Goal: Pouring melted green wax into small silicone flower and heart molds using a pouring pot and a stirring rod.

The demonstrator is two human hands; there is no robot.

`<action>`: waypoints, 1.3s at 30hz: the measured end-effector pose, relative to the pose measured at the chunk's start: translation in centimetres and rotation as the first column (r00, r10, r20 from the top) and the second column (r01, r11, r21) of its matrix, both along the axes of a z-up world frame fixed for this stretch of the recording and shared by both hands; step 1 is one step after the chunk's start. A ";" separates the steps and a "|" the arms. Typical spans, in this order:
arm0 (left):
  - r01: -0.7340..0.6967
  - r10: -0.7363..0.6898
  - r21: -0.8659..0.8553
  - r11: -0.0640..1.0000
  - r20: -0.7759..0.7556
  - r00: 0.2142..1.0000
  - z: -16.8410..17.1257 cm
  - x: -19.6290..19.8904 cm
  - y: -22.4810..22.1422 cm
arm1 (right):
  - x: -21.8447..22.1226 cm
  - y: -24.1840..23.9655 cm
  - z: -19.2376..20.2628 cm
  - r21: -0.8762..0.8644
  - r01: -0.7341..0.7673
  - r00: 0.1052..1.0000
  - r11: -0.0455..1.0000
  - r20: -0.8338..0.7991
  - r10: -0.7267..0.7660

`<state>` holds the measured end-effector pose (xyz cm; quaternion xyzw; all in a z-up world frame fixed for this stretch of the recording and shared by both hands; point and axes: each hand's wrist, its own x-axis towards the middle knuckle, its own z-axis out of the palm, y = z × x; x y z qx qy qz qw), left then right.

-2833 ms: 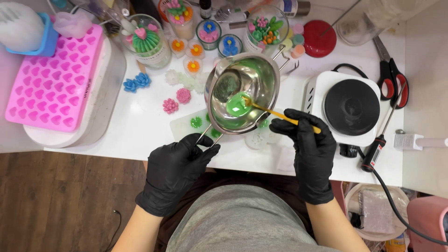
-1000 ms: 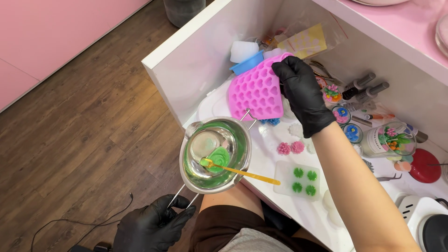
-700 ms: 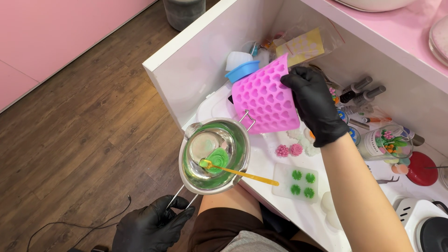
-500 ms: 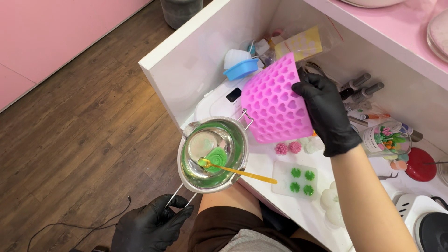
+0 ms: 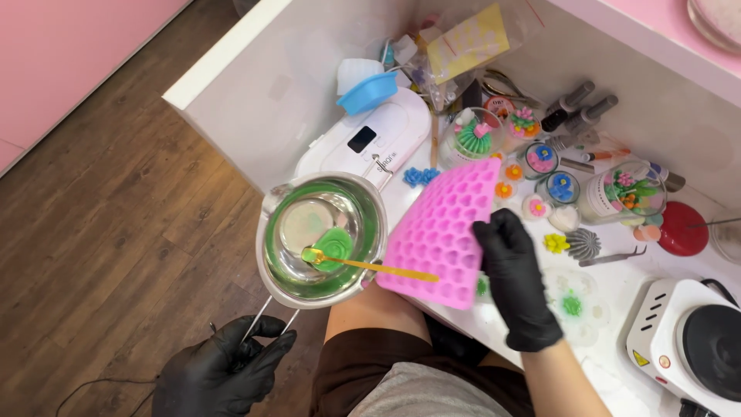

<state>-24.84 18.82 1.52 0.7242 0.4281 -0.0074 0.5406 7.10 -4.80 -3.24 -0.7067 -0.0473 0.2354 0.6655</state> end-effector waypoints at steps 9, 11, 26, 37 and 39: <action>-0.043 0.041 -0.040 0.998 -0.053 0.998 0.1 1.7 -0.2 | -2.4 3.4 -2.0 0.174 -0.141 0.971 0.975 -0.169 0.170; -0.027 0.026 -0.011 1.000 -0.057 0.998 0.5 2.2 -0.4 | -1.8 3.7 -1.4 0.115 -0.129 0.969 0.985 -0.197 0.150; -0.018 0.018 -0.015 1.000 0.008 1.000 0.0 2.3 -0.6 | -1.3 3.3 -3.1 0.081 -0.214 0.895 0.973 -0.383 0.229; -0.056 0.058 0.052 0.997 -0.026 0.998 1.1 4.0 -1.5 | -0.7 4.9 -5.4 -0.105 -0.298 0.870 0.949 0.378 0.315; -0.044 0.049 0.058 0.997 -0.083 0.995 1.4 4.4 -1.6 | -0.4 5.1 -5.2 -0.166 -0.220 0.849 0.961 0.453 0.272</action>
